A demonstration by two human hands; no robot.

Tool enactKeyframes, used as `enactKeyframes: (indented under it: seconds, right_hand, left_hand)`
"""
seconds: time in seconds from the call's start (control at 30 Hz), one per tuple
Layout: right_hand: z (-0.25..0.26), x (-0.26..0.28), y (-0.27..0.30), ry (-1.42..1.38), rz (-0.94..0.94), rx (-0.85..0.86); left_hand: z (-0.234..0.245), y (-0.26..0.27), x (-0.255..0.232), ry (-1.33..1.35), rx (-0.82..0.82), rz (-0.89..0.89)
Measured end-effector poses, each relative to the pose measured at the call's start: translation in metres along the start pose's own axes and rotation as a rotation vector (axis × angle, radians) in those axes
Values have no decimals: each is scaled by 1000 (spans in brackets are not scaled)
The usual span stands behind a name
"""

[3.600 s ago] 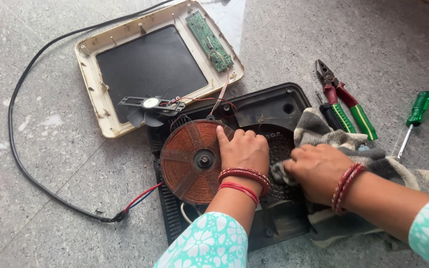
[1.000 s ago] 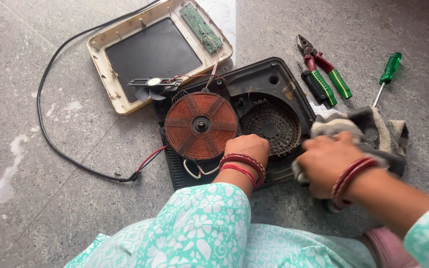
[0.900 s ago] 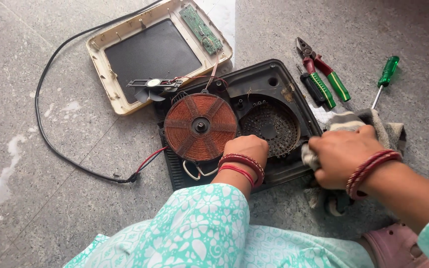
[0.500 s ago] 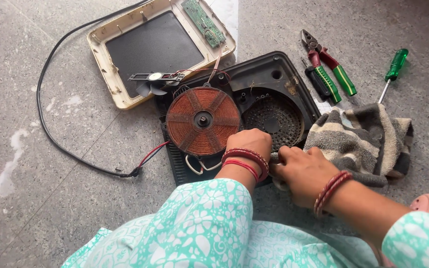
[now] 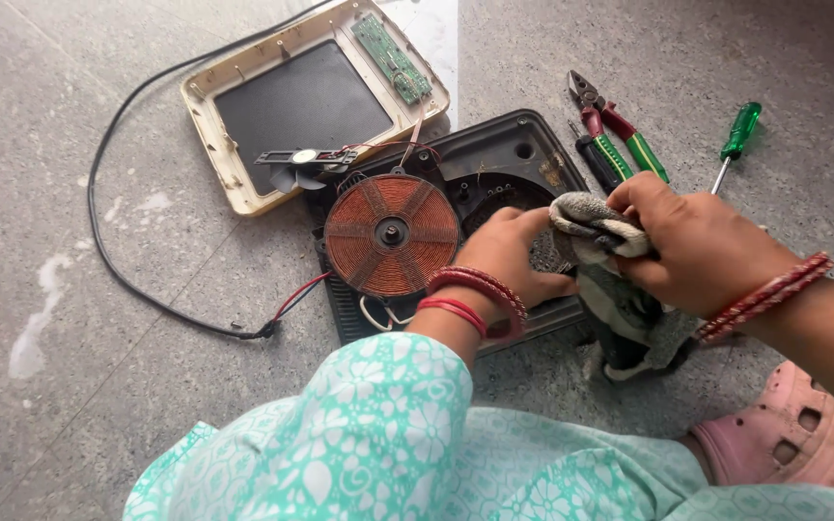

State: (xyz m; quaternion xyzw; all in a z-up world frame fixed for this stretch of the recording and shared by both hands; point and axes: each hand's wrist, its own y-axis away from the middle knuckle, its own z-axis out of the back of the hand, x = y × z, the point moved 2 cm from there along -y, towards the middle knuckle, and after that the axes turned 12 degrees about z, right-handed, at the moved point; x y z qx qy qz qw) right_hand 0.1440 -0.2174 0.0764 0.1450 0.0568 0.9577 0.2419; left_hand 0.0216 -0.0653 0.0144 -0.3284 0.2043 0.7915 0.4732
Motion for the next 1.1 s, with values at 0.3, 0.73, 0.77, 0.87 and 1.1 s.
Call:
enactKeyframes:
  seconds: [0.3,0.73,0.77,0.87,1.1]
  right_hand:
    - [17,4,47,99,288,-478]
    - [-1,7,27,-763,-74,-399]
    - [-1,9,27,-771,-60,-397]
    - [-2,13,25,-780,-32,-397]
    - [-11,15,17,-556,-70,-289]
  left_hand:
    - [-5,22,-19,211,-112,122]
    - [12,31,-21,108,-341,-183]
    - [10,31,-24,140,-327,-217]
    - [3,27,-36,191,-261,-195]
    - [12,18,-30,221,-192,188]
